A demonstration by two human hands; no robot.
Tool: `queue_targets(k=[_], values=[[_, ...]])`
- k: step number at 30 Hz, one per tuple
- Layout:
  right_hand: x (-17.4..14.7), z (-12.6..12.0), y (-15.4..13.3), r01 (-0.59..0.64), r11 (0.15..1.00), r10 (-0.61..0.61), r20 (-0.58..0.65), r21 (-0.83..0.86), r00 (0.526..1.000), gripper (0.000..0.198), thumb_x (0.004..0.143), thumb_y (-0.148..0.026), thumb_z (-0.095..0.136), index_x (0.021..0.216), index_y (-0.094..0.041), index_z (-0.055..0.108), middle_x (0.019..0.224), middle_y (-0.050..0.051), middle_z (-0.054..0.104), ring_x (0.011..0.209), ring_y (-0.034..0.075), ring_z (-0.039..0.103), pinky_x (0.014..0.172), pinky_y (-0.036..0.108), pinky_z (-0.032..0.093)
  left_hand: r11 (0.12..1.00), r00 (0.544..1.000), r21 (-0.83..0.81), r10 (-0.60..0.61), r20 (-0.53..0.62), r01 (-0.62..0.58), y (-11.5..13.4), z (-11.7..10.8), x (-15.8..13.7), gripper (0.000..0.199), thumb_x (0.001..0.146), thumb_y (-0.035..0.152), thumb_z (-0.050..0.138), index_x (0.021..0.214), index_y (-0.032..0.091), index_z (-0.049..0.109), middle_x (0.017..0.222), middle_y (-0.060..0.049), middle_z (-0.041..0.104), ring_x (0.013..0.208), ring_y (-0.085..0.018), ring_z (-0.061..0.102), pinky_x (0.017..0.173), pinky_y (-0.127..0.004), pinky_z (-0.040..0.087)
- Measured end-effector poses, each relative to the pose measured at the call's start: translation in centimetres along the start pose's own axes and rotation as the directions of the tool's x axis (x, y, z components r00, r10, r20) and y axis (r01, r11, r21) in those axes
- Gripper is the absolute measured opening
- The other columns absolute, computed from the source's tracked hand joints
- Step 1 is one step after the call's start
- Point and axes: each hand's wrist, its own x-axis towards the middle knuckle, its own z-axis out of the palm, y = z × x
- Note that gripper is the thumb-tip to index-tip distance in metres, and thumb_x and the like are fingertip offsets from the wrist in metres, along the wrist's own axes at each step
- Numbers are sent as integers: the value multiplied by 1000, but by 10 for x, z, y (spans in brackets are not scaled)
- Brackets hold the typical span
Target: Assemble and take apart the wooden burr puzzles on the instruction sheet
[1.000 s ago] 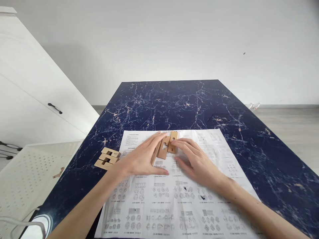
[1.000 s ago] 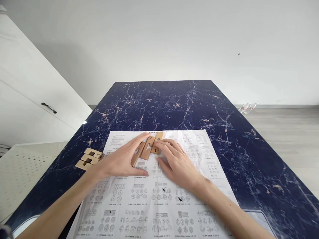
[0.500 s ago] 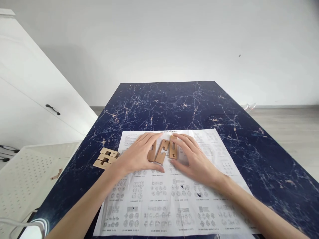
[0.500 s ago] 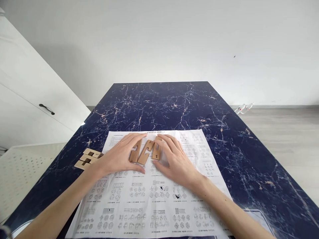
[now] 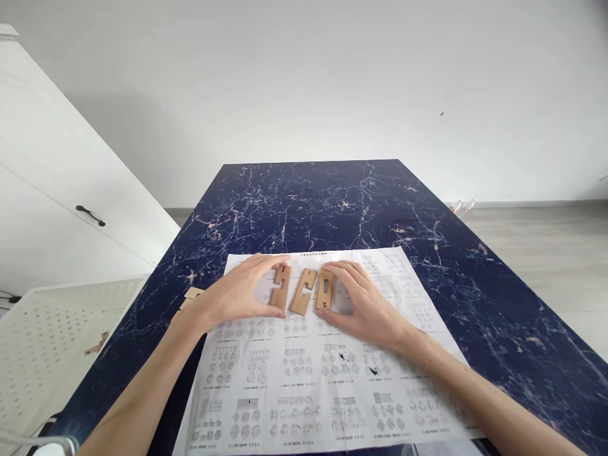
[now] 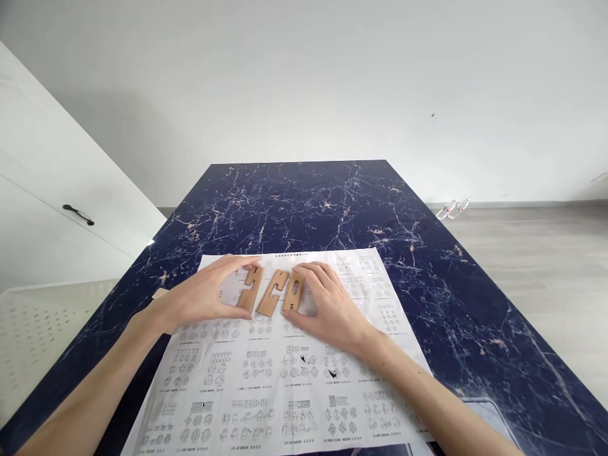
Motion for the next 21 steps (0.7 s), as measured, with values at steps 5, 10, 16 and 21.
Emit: queue_targets(k=[5, 10, 16, 21], values=[[2, -3, -3, -119, 981, 134, -93, 150, 987, 62, 87, -46, 82, 140, -29, 55, 144, 14, 62, 132, 38, 61, 109, 65, 54, 977, 991, -213, -40, -124, 13, 8, -2, 2, 99, 75, 62, 89, 160, 33, 47, 161, -11, 53, 143, -40, 54, 119, -57, 43], [6, -9, -2, -167, 838, 268, -125, 519, 955, 55, 89, -51, 81, 135, -29, 60, 141, 12, 67, 125, 33, 67, 109, 58, 56, 400, 976, -906, -102, -192, -136, 32, 18, 11, 77, 94, 71, 65, 152, 20, 57, 140, -16, 69, 118, -32, 69, 108, -48, 52], [7, -9, 6, -194, 768, 307, -86, 610, 948, 53, 90, -54, 80, 134, -29, 63, 139, 12, 68, 124, 32, 67, 107, 57, 56, -253, 989, -967, -133, 63, 27, 53, 41, 17, 71, 104, 72, 45, 128, 11, 73, 120, -17, 76, 97, -25, 73, 93, -37, 56], [5, -8, 7, -148, 803, 260, -116, 577, 959, 54, 91, -51, 80, 137, -30, 61, 138, 11, 68, 126, 31, 66, 111, 56, 53, -122, 985, -992, -170, 29, 8, 51, 50, 19, 53, 104, 61, 58, 118, 13, 77, 114, -15, 76, 96, -25, 74, 94, -38, 56]])
